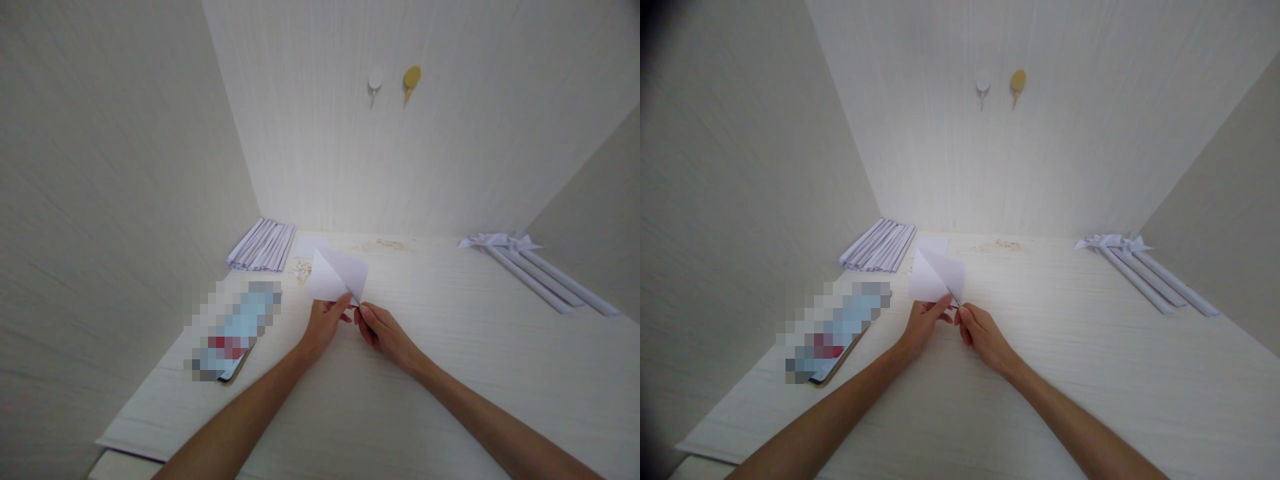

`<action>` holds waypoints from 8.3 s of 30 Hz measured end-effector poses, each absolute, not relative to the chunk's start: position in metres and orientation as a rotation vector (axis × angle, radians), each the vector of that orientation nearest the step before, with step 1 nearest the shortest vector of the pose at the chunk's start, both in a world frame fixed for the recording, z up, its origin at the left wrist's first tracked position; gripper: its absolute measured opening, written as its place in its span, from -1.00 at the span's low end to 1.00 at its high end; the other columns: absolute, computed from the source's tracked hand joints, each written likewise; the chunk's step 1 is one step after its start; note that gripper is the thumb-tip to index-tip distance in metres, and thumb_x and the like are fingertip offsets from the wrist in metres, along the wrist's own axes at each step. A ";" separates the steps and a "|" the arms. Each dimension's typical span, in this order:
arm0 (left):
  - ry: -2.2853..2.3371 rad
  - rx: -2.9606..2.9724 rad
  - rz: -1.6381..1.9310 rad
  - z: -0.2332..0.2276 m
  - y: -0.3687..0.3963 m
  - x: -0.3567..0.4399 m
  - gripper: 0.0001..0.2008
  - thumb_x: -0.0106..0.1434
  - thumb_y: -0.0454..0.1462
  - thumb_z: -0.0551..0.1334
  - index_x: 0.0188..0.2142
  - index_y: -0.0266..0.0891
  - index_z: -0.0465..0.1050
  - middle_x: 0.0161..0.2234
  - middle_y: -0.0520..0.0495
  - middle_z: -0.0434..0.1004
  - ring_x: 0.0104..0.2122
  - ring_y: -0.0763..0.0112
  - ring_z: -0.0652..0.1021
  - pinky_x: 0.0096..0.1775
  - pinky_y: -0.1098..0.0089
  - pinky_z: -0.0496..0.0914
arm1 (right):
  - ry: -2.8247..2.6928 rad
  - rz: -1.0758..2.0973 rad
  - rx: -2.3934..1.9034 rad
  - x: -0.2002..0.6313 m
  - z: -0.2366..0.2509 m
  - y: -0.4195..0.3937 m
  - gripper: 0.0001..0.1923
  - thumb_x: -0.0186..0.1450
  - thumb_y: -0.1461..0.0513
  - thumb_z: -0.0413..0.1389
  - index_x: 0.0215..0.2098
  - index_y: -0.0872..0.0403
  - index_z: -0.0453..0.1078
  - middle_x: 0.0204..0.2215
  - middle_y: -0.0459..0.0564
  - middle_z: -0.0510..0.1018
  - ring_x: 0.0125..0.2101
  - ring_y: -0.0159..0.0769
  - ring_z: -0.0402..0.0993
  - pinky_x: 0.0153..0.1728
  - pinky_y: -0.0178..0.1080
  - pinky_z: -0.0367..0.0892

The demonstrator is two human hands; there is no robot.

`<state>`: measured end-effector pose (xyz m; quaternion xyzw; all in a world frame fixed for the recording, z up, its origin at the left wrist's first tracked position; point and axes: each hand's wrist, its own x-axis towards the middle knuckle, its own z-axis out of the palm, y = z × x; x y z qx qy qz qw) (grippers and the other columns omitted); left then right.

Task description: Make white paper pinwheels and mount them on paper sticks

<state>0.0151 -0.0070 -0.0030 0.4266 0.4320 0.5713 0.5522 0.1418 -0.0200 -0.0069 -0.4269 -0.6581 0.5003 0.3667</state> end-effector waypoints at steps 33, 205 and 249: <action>0.988 1.048 1.234 -0.001 -0.010 0.017 -0.82 -0.09 -0.21 0.23 -0.60 -0.32 0.41 -0.62 -0.02 0.44 -0.61 0.52 0.40 -0.57 0.51 0.30 | -1.700 1.222 -1.105 0.143 -0.005 -0.020 -0.57 0.23 -0.03 -0.23 -0.60 0.08 0.14 -0.79 -0.21 0.15 -0.73 -0.48 0.03 -0.68 -0.37 -0.02; 0.937 1.032 1.336 -0.003 -0.001 0.005 -0.84 -0.05 -0.23 0.22 -0.54 -0.33 0.42 -0.58 -0.03 0.47 -0.55 0.47 0.46 -0.59 0.52 0.29 | -1.706 1.289 -1.092 0.139 -0.003 -0.023 -0.56 0.24 -0.02 -0.25 -0.59 0.08 0.15 -0.79 -0.20 0.15 -0.73 -0.48 0.01 -0.68 -0.37 -0.03; 0.976 1.076 1.345 -0.001 0.000 0.005 -0.84 -0.07 -0.24 0.24 -0.53 -0.34 0.42 -0.57 -0.03 0.47 -0.57 0.45 0.47 -0.60 0.51 0.29 | -1.771 1.141 -1.181 0.137 0.000 -0.027 -0.56 0.24 -0.02 -0.28 -0.62 0.07 0.10 -0.75 -0.18 0.16 -0.70 -0.46 0.06 -0.63 -0.35 0.04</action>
